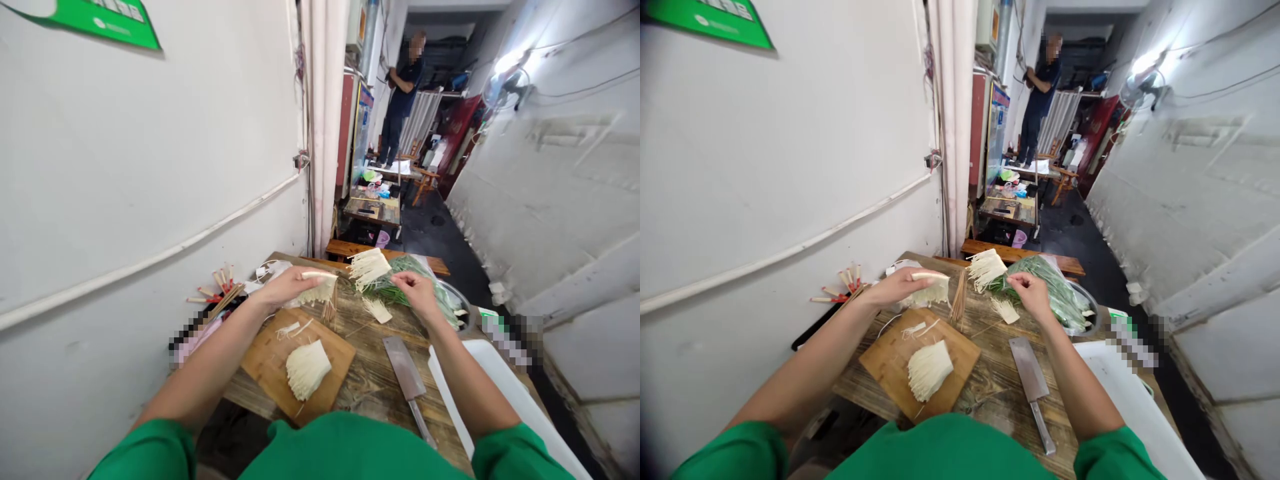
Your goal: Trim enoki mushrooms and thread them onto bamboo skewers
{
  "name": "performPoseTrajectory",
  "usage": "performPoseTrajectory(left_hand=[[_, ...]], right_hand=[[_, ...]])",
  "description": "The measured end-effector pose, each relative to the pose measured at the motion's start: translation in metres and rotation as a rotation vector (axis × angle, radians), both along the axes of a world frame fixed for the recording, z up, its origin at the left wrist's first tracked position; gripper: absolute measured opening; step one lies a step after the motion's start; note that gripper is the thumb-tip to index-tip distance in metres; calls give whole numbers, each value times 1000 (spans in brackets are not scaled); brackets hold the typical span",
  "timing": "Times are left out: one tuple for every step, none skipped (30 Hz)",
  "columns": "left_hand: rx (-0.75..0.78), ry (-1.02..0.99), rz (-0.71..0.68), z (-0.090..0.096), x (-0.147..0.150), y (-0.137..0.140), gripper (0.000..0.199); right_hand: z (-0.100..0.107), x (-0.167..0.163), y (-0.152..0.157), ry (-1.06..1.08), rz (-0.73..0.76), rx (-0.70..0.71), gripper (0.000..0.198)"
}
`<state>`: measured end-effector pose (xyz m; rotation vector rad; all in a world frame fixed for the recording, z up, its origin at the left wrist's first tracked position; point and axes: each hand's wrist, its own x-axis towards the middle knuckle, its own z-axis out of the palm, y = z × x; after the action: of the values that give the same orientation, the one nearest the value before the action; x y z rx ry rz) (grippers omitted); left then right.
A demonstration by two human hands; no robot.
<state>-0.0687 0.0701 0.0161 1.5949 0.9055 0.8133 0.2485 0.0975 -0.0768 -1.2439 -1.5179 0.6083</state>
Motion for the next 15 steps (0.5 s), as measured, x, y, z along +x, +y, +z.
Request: performPoseTrajectory(left_hand=[[-64,-41,22,-4,1,-1,30],[-148,-86,49,-9,1,-1,32],[-237,-143,85,-16,1,-2,34],[-323,-195,115,-24,0,-2,37],[-387,-236,138,-32,-1,-3,40],[-423,-279,167,-40,-2,-4,42],[-449,-312,196,-49,-4,-4,43],[-475,-322,221,-57,-5,-5,43],[-492,-327,240,-65,-7,-6,43],[-511,-329,270,-73,-9,-6,42],[-534,-325,310,-81,-10,-7,42],[-556,-322,351,-88,-12,-7,42],[-576,-326,382,-94,-15,-8,44],[-595,-327,412,-99,-17,-8,45],[-611,-332,434,-104,-19,-8,47]], right_hand=[[-9,-1,2,6,-3,-19,30],[-20,-3,4,11,-8,-41,30],[-33,-5,6,16,-11,-67,30],[-47,-8,8,22,-18,-96,29],[-63,-12,11,28,-29,-128,27],[-79,-17,13,34,-43,-164,25],[-96,-21,15,40,-57,-203,23],[-112,-26,17,45,-71,-244,21],[-128,-31,18,51,-84,-284,21],[-143,-35,20,60,-98,-323,20],[-157,-39,22,69,-113,-359,21],[-169,-42,23,79,-128,-392,21],[-180,-44,25,90,-146,-422,22],[-189,-46,27,102,-168,-449,23],[-198,-46,29,115,-192,-475,24]])
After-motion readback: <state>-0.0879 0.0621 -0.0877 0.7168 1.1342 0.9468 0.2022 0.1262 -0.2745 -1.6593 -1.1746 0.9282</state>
